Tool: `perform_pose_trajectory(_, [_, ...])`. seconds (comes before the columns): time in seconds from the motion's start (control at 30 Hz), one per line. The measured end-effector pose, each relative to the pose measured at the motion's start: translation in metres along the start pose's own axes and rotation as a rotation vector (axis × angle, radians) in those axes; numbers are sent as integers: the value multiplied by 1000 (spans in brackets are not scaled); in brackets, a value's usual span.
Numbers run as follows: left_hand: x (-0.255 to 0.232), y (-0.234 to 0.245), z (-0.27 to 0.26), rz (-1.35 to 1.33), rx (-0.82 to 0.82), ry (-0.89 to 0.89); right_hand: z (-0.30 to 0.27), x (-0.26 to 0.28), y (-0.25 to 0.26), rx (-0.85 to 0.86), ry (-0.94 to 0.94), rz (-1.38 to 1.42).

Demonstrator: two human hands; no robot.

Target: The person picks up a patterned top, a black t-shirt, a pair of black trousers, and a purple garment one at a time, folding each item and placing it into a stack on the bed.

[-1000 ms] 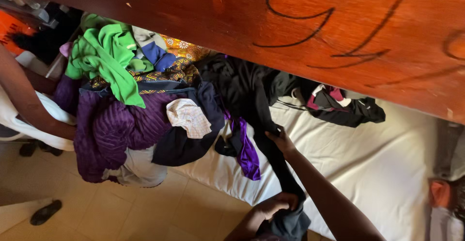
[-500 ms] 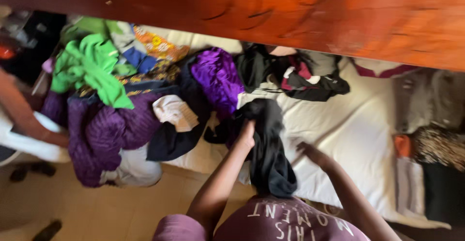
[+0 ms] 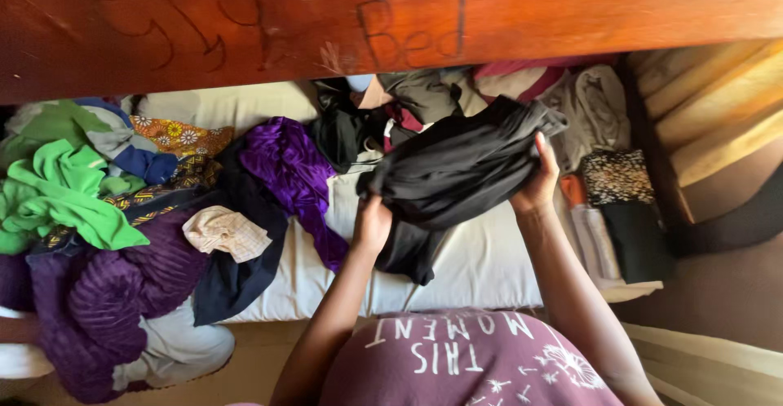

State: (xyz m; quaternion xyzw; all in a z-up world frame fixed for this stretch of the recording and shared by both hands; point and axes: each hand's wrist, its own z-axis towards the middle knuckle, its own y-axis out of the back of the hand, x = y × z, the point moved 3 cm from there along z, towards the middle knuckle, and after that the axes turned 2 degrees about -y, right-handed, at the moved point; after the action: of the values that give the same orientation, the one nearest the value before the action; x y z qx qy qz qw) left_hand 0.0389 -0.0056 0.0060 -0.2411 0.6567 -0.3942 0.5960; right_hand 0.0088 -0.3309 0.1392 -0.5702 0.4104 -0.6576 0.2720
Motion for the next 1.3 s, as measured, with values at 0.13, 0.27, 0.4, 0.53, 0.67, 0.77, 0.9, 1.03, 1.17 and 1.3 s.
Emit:
perform_pose_trajectory(0.13, [29,18,-8,383,-453,64,-16,30,-30,27,-87,-60])
perform_pose_trajectory(0.27, [33,-57,-34,68,-256,328,-37,50,-60,142,28,-700])
perform_pose_trajectory(0.4, [52,-141,-30,-233,235,530,-59,48,-50,443,145,-1327])
perform_pose_trajectory(0.53, [47,-134,21,-46,-141,419,-66,45,36,-183,146,-835])
perform_pose_trajectory(0.67, [-24,-134,28,182,-194,96,-70,84,140,-223,-46,-1098])
perform_pose_trajectory(0.77, [-62,-170,26,652,8,46,-96,99,172,63,-525,-2026])
perform_pose_trajectory(0.9, [-83,-259,16,1216,442,-139,-86,93,73,278,-104,-1867])
perform_pose_trajectory(1.03, [-95,-340,-2,1509,788,-164,-74,69,-53,529,602,-1588])
perform_pose_trajectory(1.17, [-134,-381,2,1651,906,-623,-37,73,-69,255,238,-2171])
perform_pose_trajectory(1.3, [-193,-344,-2,2016,418,-992,-45,165,-89,214,975,-1974])
